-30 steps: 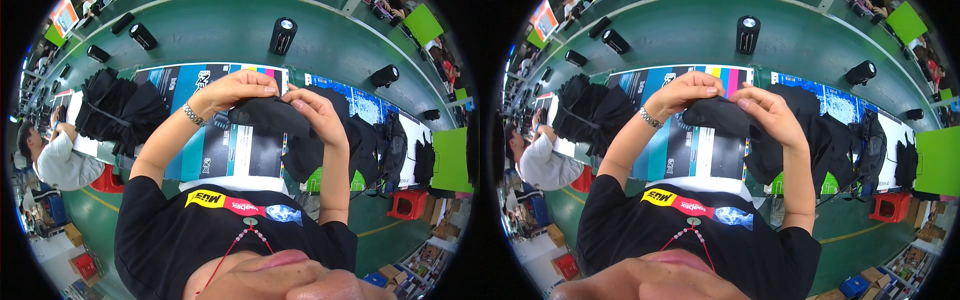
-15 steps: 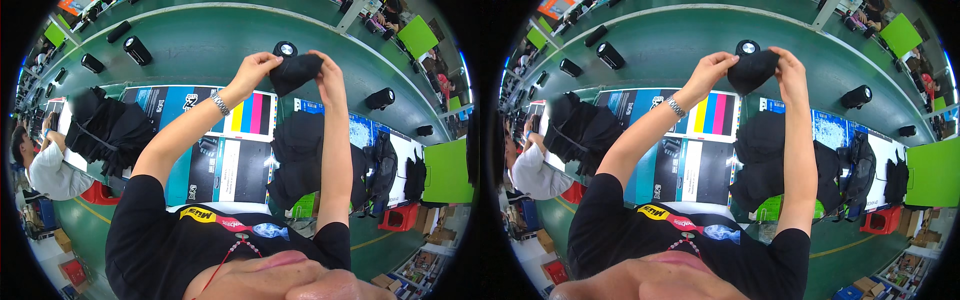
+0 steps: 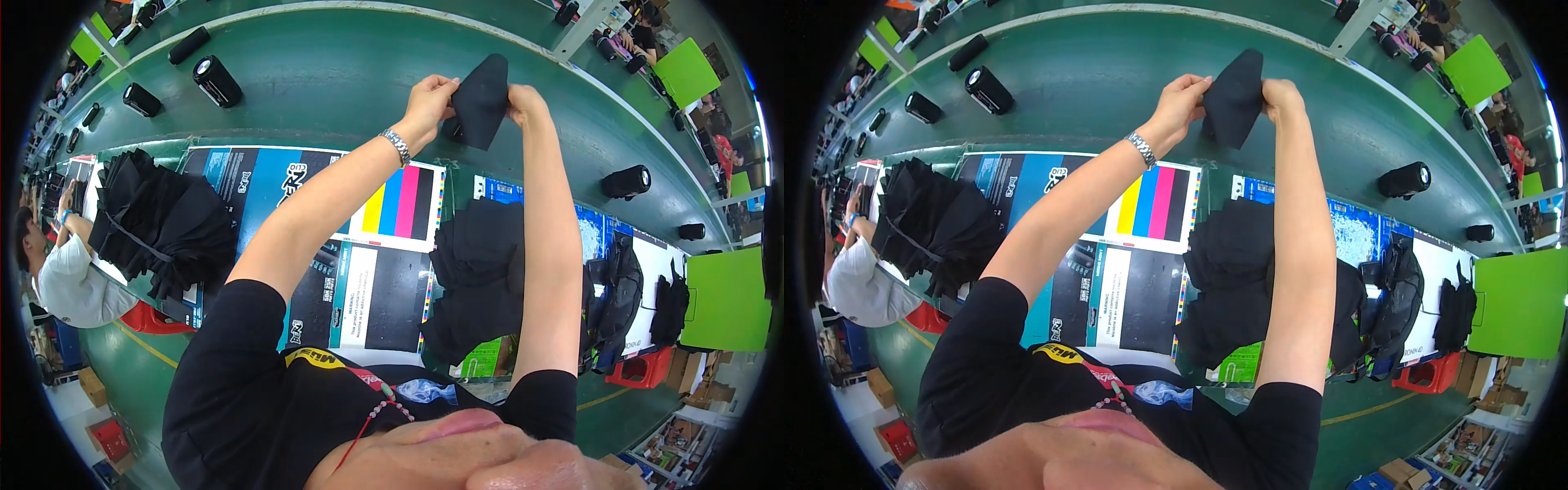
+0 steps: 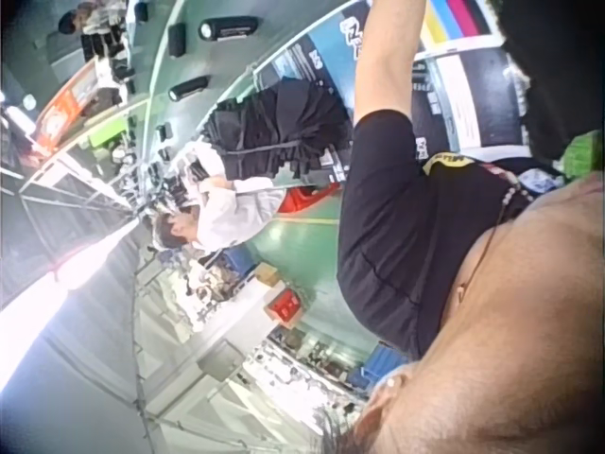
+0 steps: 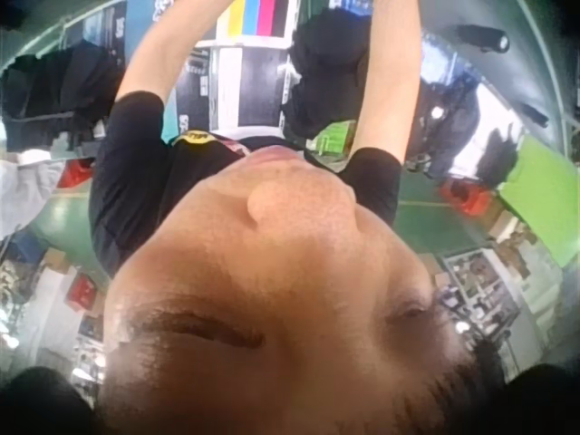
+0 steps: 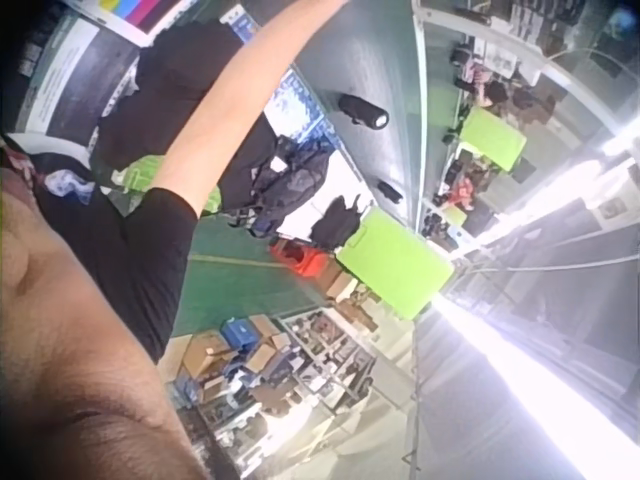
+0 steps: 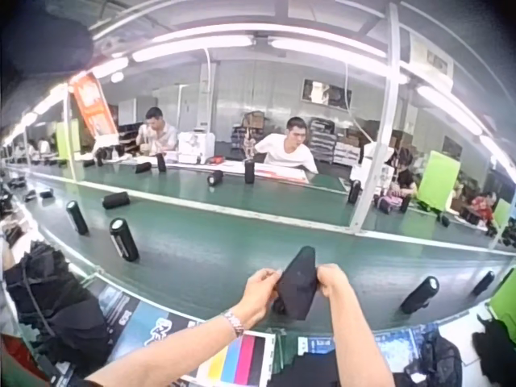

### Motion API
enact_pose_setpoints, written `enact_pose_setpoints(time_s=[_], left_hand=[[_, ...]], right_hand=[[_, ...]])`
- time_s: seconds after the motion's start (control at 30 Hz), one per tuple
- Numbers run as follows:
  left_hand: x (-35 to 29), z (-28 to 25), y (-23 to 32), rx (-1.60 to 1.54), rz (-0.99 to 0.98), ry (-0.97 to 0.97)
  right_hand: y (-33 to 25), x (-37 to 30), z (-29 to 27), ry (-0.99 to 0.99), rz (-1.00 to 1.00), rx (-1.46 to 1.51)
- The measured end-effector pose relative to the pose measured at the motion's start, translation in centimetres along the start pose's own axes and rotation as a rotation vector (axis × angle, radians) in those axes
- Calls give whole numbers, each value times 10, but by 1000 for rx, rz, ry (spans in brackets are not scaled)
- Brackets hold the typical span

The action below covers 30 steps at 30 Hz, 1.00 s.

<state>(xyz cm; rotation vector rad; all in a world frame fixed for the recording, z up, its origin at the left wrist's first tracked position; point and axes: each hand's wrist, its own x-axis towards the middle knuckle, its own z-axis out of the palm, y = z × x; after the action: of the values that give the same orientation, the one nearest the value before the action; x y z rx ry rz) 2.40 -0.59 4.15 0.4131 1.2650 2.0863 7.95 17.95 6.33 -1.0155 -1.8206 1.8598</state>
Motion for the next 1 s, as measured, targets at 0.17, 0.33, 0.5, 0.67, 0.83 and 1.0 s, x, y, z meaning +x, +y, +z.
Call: enact_pose_setpoints(time_s=[0.17, 0.33, 0.5, 0.67, 0.83, 1.0], left_hand=[[17, -18, 0, 238, -151, 4], [55, -26, 22, 348, -186, -31], [58, 43, 17, 307, -364, -207], [69, 32, -20, 83, -364, -215], [86, -12, -77, 472, -48, 23], [105, -5, -107, 1333, 550, -14]], right_hand=[[17, -25, 12, 8, 223, -52], [4, -30, 13, 19, 95, -195], [2, -18, -4, 15, 108, -382], [27, -25, -21, 17, 94, -174], [66, -20, -8, 65, 2, -145], [92, 16, -46, 118, -179, -527]])
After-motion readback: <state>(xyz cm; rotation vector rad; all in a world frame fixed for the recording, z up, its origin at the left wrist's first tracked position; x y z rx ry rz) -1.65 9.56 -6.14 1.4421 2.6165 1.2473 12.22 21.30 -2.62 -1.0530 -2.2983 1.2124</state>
